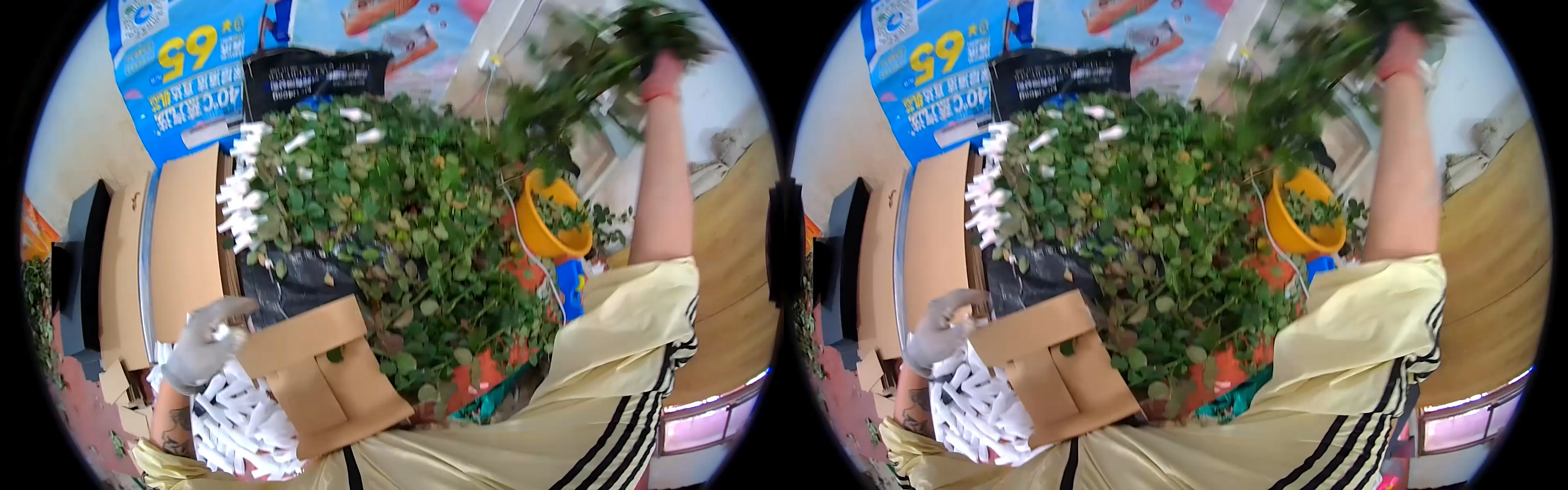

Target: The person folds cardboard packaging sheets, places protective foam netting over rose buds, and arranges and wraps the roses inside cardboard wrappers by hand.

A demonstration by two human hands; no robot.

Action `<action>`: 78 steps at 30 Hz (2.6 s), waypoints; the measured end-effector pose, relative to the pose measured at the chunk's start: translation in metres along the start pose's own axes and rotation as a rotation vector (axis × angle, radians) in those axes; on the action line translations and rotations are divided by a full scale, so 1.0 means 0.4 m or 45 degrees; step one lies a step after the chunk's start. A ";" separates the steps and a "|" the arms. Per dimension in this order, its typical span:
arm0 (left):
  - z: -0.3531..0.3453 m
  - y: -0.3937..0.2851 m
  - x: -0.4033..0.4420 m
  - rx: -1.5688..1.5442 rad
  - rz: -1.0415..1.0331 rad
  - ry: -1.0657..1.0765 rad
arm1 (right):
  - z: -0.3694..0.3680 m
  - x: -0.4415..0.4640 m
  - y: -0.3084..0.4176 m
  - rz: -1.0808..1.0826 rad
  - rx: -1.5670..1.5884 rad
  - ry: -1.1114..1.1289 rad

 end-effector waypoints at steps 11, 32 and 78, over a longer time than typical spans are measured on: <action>0.022 0.010 -0.034 -0.489 0.103 -0.166 | 0.553 -0.074 -0.277 -0.069 0.753 -0.947; -0.101 -0.452 -0.084 0.357 -0.928 -0.535 | 1.127 -0.888 0.394 0.671 3.305 -0.005; -0.112 -0.382 -0.068 -0.238 -0.520 -0.578 | 1.178 -0.937 0.479 0.765 3.034 -0.326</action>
Point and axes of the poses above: each hand's wrist, its own x-axis towards the middle knuckle, its own z-axis out of the back of the hand, y = z × x, the point moved 8 cm from there along x, towards the middle knuckle, and after that the axes turned 3 degrees about -x, right-handed, at the moved point
